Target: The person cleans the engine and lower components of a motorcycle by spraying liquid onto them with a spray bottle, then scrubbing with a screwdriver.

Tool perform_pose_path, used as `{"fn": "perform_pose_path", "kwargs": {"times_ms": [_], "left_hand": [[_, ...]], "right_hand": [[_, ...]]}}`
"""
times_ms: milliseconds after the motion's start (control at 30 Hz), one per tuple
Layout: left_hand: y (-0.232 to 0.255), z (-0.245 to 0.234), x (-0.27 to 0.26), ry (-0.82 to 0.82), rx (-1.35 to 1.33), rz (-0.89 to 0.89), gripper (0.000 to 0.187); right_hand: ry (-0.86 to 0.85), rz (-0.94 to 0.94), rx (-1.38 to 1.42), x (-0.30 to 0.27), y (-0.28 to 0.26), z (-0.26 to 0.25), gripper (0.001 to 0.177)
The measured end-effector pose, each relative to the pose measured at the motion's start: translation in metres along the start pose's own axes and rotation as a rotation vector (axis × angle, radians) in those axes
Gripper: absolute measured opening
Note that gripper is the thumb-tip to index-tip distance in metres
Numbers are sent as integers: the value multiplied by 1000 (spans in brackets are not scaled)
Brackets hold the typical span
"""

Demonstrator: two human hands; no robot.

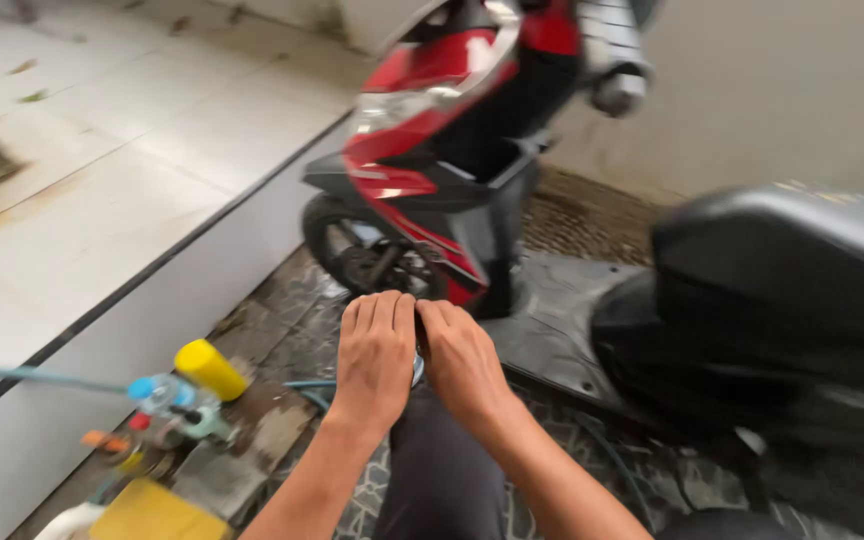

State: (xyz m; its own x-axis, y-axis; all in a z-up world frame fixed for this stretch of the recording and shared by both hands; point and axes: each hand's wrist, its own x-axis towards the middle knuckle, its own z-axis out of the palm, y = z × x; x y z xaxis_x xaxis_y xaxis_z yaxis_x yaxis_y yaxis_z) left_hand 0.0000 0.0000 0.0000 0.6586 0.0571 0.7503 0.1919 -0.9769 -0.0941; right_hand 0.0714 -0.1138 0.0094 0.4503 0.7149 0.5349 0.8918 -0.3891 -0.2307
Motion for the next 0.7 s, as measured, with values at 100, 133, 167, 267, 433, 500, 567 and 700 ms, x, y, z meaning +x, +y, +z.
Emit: {"fn": "perform_pose_path", "kwargs": {"times_ms": [100,133,167,267,433,500,567,700], "left_hand": [[40,3,26,47,-102,99,35],[55,6,32,56,-131,121,35],[69,8,37,73,-146,155,33],[110,20,45,90,-217,241,34],[181,23,55,73,-369,348,29],[212,24,54,77,-464,393,27],[243,23,54,78,-536,424,27],[292,16,48,75,-667,511,27]], "right_hand": [[32,71,-109,-22,24,-38,34],[41,98,-134,-31,34,-47,34],[49,149,-118,-40,43,-55,35],[101,255,-123,-68,64,-80,35],[117,444,-169,-120,89,-121,32],[129,526,-204,-143,99,-139,33],[135,589,-229,-169,110,-153,35],[147,726,-282,-215,119,-175,39]]}}
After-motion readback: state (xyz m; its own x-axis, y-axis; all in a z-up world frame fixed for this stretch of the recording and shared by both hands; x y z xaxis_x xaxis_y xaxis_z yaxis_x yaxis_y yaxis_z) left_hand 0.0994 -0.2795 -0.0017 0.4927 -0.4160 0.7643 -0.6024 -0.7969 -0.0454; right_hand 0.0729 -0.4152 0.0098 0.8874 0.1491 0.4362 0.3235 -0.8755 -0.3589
